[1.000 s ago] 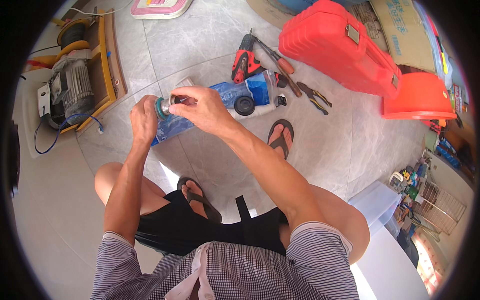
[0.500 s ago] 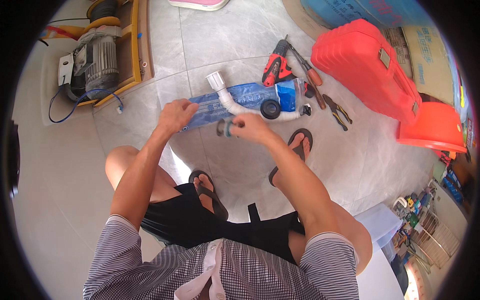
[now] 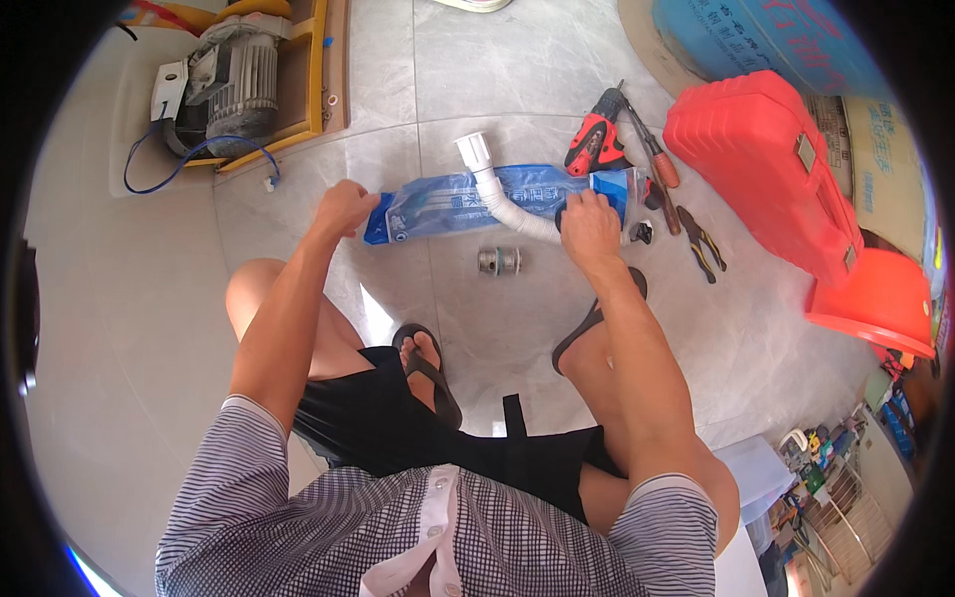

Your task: The person fits a metal threaded connector onto a white flexible pipe, attaches a rubber gasket, and then places the assembled parts into a blue plastic bag.

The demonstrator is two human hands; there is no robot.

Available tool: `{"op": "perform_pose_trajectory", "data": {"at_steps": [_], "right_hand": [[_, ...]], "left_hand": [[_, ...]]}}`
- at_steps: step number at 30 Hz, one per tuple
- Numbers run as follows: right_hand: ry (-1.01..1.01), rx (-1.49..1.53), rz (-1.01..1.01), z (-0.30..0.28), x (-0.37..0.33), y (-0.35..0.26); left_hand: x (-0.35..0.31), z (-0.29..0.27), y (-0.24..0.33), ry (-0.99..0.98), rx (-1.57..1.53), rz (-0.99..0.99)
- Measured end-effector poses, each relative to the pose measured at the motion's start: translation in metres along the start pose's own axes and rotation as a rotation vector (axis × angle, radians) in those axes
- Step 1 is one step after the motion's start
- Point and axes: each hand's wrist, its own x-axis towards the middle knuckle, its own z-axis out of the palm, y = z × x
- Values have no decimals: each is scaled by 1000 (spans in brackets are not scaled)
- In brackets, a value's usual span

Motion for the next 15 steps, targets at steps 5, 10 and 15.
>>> {"op": "perform_pose_trajectory", "data": {"at_steps": [5,10,15], "right_hand": [[-116,-24,-66,0,-13,-8],[-4,-57,-292,33,-25,-19],[-108,-82,-247,31,-16,-27]], "left_hand": [[18,22,-39,76,-60,135],[12,21,-7,153,82,290],[27,23,-23,367,141,200]]}}
